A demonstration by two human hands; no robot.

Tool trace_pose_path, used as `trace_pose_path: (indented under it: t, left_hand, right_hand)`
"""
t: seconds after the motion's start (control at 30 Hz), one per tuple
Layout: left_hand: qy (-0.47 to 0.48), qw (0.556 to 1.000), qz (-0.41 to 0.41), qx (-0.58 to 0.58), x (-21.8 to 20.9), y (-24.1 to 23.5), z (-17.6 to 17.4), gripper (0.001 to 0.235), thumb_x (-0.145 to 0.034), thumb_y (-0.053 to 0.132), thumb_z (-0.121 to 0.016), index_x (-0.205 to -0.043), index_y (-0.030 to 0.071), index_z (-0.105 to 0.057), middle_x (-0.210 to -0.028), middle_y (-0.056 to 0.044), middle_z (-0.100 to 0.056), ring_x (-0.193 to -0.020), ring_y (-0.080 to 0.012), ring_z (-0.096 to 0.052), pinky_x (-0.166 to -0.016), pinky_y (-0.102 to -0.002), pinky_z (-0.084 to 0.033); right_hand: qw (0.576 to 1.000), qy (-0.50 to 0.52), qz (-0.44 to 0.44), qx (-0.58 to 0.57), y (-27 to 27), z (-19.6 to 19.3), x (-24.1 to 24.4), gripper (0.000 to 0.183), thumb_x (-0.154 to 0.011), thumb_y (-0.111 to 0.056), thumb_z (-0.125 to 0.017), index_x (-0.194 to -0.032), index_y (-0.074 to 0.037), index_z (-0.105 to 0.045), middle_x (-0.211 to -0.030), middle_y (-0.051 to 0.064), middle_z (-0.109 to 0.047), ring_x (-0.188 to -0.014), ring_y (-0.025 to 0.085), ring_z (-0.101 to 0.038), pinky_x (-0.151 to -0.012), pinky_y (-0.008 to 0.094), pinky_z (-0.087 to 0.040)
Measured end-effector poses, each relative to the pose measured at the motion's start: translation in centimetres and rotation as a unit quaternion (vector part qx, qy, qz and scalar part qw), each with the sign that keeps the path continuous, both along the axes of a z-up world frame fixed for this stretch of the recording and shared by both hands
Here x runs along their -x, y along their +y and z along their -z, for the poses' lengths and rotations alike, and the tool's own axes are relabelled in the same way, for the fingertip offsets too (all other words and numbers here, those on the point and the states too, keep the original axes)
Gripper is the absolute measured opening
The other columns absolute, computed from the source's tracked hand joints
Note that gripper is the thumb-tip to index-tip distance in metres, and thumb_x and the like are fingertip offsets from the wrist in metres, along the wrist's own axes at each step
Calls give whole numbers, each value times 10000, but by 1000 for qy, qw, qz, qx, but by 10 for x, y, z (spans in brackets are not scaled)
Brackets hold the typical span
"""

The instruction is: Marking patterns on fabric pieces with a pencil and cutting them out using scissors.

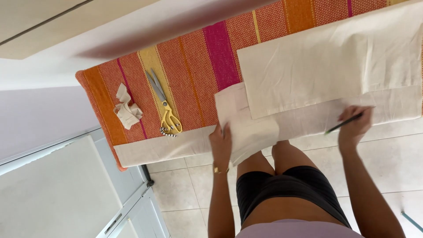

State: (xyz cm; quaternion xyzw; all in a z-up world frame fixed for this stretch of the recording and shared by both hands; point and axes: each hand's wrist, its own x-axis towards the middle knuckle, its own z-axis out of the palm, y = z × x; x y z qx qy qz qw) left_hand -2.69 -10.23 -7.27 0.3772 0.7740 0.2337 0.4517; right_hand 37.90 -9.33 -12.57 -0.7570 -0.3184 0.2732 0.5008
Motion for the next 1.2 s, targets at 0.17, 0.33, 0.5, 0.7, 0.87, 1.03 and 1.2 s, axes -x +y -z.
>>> trace_pose_path:
  t: [0.17,0.33,0.5,0.7,0.87,1.03,1.2]
  left_hand:
    - [92,991,93,-2,41,12,-113,383,-1156,205,-478,-1258,-58,-737,-773,-284,-756,-633,-425,-734,-647,-482,-568]
    - [-55,989,130,-50,-4,27,-136,354,-1140,204,-510,-1145,-56,-751,-642,-197,-648,-605,-219,-592,-621,-403,-532]
    - [-173,971,110,-124,-27,41,-96,363,-1183,227,-484,-975,52,-725,-543,16,-526,-575,-69,-442,-560,-269,-467]
    - [-181,966,-1,-182,-17,63,45,373,-1204,210,-469,-1451,25,-678,-741,56,-562,-677,-39,-433,-647,-259,-487]
    - [-69,984,52,-158,-32,95,28,527,-1129,211,-516,-1564,-87,-503,-1366,-443,-649,-1155,-564,-714,-933,-598,-605]
    - [-44,993,13,-112,-38,113,36,496,-1076,177,-654,-1555,63,-591,-1264,-281,-749,-1095,-422,-751,-894,-491,-630]
    - [-4,994,-12,-105,-46,155,33,534,-1019,289,-686,-1534,172,-607,-1284,-93,-784,-1135,-243,-740,-989,-413,-631]
  right_hand:
    - [967,52,-239,74,-43,-7,88,223,-997,59,-762,-980,7,-546,-1032,295,-723,-853,354,-713,-797,455,-559]
    - [934,227,-254,110,-17,-44,168,277,-950,-100,-826,-903,-56,-556,-1225,205,-809,-978,250,-774,-848,376,-583]
    - [881,388,-242,124,30,-72,164,145,-991,-189,-566,-909,-157,-451,-1294,139,-779,-738,-19,-473,-652,166,-344]
    - [953,169,-237,79,74,-61,100,495,-980,-121,-833,-924,-175,-344,-897,-38,-422,-819,111,-384,-753,247,-326]
    - [950,-145,-263,91,67,16,97,509,-975,-235,-929,-821,-94,-465,-597,63,-480,-490,192,-478,-534,296,-397]
    - [950,-181,-232,108,56,31,94,498,-1000,-228,-916,-809,-79,-480,-581,75,-497,-491,224,-502,-530,312,-414]
    - [953,-149,-254,75,63,21,73,392,-1068,16,-783,-840,-78,-478,-1005,92,-717,-925,158,-662,-756,282,-441]
